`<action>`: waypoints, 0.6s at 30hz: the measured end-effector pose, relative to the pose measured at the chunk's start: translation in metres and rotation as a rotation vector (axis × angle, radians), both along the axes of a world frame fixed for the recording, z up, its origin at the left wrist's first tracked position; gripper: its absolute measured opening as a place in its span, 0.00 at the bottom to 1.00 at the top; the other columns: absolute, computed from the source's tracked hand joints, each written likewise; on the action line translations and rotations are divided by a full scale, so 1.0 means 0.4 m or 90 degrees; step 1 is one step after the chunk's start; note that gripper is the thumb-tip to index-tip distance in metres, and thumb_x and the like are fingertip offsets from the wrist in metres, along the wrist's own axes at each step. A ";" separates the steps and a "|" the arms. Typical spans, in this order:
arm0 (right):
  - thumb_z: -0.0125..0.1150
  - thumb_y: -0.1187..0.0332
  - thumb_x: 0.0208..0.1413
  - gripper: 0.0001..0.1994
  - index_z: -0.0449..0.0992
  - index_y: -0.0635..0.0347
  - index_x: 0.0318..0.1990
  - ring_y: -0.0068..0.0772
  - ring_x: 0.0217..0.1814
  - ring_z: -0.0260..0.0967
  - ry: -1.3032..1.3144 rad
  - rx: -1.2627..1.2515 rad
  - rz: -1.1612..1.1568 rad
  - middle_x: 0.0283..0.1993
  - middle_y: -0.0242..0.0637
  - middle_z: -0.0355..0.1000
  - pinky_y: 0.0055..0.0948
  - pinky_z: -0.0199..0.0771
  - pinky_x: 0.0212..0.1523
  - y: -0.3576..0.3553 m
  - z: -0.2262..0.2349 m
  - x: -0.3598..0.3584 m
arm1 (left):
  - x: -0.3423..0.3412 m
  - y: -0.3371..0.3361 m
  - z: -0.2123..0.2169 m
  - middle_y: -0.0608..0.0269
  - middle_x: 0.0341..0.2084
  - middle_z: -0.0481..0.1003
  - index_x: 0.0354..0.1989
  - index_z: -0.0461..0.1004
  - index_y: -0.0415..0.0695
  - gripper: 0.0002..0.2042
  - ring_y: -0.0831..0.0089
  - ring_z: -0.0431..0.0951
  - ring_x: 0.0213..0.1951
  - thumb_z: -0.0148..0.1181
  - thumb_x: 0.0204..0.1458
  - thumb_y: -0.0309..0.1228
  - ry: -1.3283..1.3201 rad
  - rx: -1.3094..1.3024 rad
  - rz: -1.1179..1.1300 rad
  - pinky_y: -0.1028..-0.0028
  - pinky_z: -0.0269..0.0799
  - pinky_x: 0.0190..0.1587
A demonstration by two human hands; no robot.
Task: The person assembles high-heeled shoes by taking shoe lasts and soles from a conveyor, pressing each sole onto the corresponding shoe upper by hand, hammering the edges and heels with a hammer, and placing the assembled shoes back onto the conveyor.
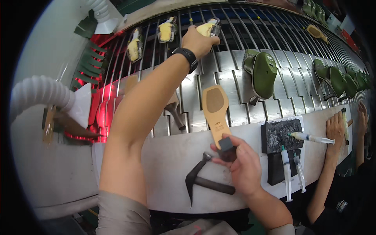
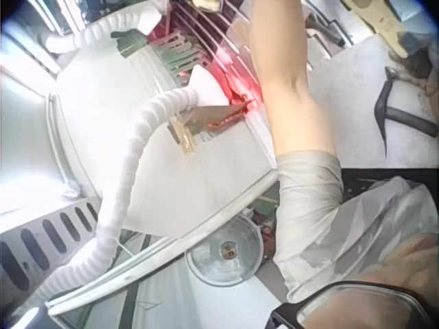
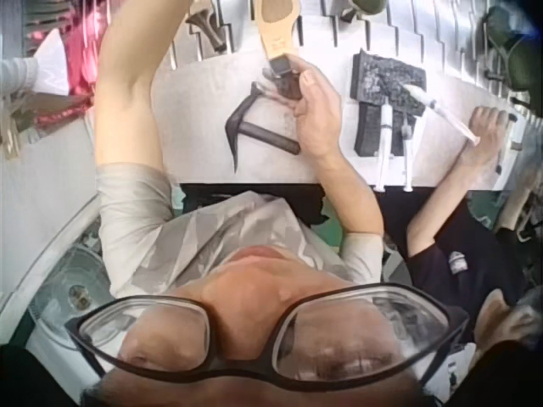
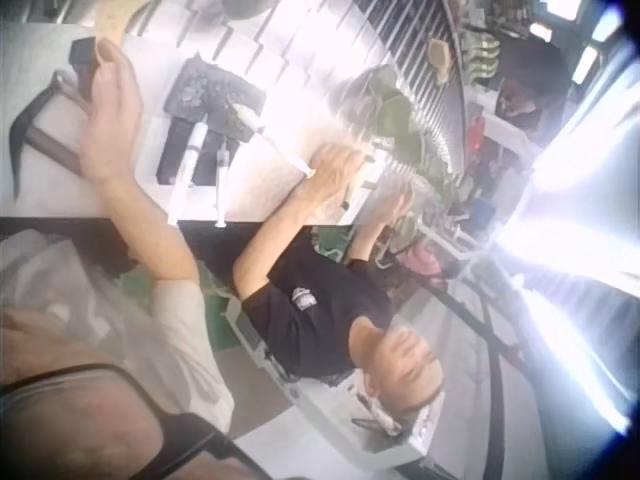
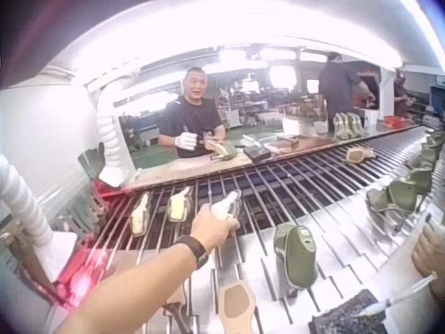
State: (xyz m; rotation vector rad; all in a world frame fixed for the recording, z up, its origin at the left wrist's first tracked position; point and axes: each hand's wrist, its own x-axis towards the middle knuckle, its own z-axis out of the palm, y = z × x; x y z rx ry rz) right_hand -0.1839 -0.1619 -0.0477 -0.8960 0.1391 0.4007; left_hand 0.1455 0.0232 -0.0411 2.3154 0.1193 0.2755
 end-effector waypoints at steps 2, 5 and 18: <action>0.44 0.66 0.70 0.25 0.63 0.74 0.69 0.46 0.68 0.72 -0.048 0.057 -0.027 0.63 0.51 0.72 0.46 0.80 0.60 0.008 -0.006 0.003 | -0.155 0.080 0.045 0.43 0.51 0.80 0.64 0.66 0.30 0.45 0.55 0.82 0.51 0.78 0.37 0.43 -0.042 -0.040 -0.042 0.65 0.77 0.56; 0.50 0.74 0.62 0.25 0.65 0.75 0.67 0.47 0.68 0.72 -0.147 0.078 -0.057 0.62 0.50 0.73 0.42 0.81 0.59 -0.016 -0.004 0.002 | -0.533 0.112 0.203 0.44 0.52 0.78 0.66 0.64 0.31 0.46 0.57 0.80 0.52 0.78 0.38 0.39 -0.008 -0.092 -0.066 0.65 0.75 0.58; 0.63 0.71 0.68 0.10 0.75 0.63 0.53 0.26 0.52 0.73 -0.236 -0.054 -0.177 0.53 0.35 0.74 0.30 0.75 0.55 0.376 0.049 -0.272 | -1.452 0.398 0.104 0.41 0.66 0.66 0.67 0.70 0.41 0.33 0.42 0.71 0.63 0.70 0.48 0.22 -0.188 0.315 0.044 0.54 0.69 0.64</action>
